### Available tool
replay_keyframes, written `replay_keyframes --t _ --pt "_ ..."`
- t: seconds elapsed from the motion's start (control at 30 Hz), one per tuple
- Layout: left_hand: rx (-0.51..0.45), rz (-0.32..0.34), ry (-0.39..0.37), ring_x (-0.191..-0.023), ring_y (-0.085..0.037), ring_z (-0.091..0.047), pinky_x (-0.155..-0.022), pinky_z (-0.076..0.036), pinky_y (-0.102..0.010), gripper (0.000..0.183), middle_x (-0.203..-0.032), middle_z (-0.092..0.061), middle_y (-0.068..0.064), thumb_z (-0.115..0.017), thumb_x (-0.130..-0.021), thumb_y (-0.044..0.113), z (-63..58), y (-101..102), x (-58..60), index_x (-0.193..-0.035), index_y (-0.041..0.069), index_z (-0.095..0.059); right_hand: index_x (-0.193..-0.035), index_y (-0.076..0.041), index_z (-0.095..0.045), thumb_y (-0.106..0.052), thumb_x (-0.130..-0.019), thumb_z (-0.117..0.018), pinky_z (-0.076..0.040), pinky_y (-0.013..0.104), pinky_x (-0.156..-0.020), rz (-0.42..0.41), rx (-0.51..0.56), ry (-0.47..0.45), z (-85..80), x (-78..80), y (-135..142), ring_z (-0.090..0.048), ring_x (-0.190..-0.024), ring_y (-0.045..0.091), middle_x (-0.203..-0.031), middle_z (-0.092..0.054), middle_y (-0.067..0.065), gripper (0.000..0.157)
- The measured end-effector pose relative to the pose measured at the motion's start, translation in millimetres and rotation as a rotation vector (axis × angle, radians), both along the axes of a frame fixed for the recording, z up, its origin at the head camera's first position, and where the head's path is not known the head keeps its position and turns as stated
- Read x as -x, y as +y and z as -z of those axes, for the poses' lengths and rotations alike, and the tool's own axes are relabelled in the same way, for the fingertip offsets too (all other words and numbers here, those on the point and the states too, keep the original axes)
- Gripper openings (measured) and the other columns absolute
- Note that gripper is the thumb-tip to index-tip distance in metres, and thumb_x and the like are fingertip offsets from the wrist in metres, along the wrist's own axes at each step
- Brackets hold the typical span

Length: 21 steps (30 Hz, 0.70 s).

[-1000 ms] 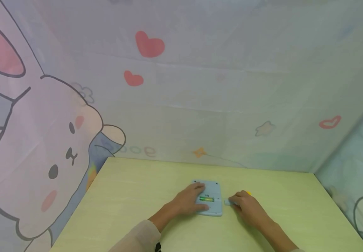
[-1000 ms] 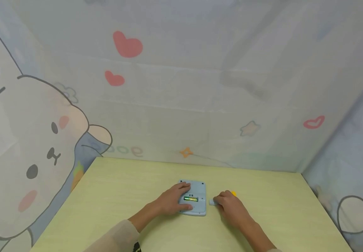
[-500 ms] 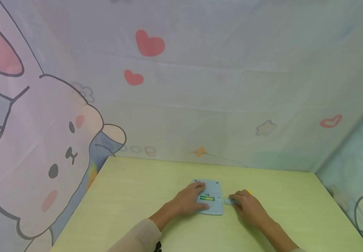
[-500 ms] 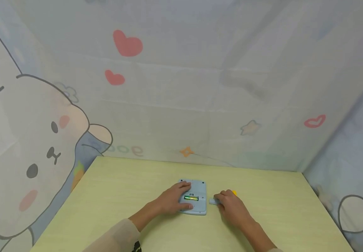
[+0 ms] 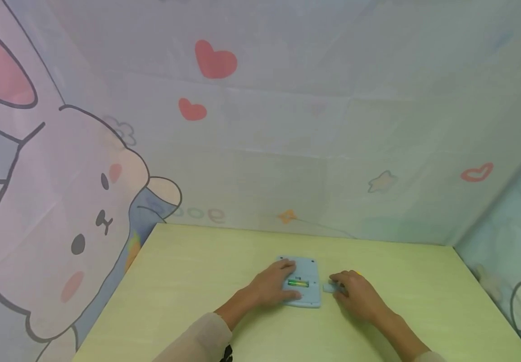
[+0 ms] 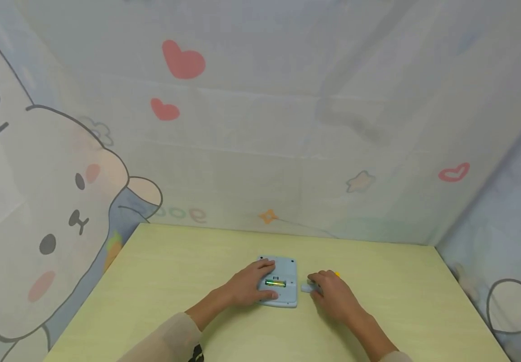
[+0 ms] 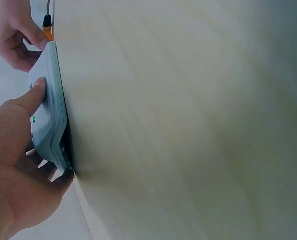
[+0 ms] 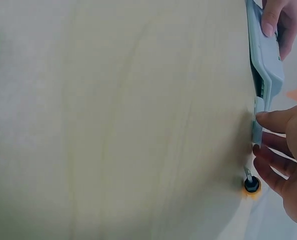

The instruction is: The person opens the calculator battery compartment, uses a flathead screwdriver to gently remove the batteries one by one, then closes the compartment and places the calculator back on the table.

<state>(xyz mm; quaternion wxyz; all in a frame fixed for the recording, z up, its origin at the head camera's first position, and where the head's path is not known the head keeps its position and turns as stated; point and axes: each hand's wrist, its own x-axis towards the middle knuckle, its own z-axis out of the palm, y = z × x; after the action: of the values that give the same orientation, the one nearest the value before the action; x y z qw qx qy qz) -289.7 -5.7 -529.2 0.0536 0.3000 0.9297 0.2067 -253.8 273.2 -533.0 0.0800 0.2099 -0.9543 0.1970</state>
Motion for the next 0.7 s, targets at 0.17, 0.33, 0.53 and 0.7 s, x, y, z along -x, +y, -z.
replay_keyframes --t 0.17,0.33,0.53,0.7 --pt "0.001 0.000 0.003 -0.146 -0.022 -0.031 -0.114 -0.034 -0.039 0.080 -0.159 -0.034 -0.002 -0.065 -0.091 0.056 1.9 0 0.7 -0.152 0.010 -0.041 -0.116 -0.006 -0.071 -0.015 -0.085 -0.079 -0.052 0.041 -0.089 0.004 0.002 -0.007 -0.2 0.0 0 -0.062 -0.104 0.021 -0.113 -0.070 0.003 0.034" --pt "0.002 -0.001 0.007 -0.145 -0.021 -0.032 -0.113 -0.035 -0.038 0.081 -0.158 -0.035 -0.001 -0.064 -0.090 0.057 3.1 0 1.5 -0.152 0.011 -0.041 -0.115 -0.005 -0.071 -0.015 -0.084 -0.079 -0.052 0.045 -0.090 0.002 0.003 0.022 -4.8 0.5 3 -0.063 -0.102 0.024 -0.110 -0.071 0.005 0.033" --pt "0.005 0.011 0.018 -0.145 -0.021 -0.032 -0.113 -0.035 -0.037 0.081 -0.158 -0.036 -0.002 -0.064 -0.091 0.058 1.3 0 0.8 -0.152 0.010 -0.041 -0.115 -0.004 -0.071 -0.017 -0.086 -0.078 -0.049 0.051 -0.095 -0.005 0.007 0.045 -11.4 1.4 9 -0.062 -0.107 0.030 -0.113 -0.069 0.006 0.033" --pt "0.006 0.006 0.008 -0.146 -0.020 -0.031 -0.114 -0.034 -0.037 0.081 -0.158 -0.035 -0.001 -0.064 -0.091 0.058 0.3 -1 0.3 -0.152 0.010 -0.040 -0.115 -0.002 -0.071 -0.017 -0.085 -0.079 -0.051 0.050 -0.092 -0.009 0.000 0.089 -15.7 1.3 13 -0.063 -0.105 0.031 -0.111 -0.068 0.007 0.034"
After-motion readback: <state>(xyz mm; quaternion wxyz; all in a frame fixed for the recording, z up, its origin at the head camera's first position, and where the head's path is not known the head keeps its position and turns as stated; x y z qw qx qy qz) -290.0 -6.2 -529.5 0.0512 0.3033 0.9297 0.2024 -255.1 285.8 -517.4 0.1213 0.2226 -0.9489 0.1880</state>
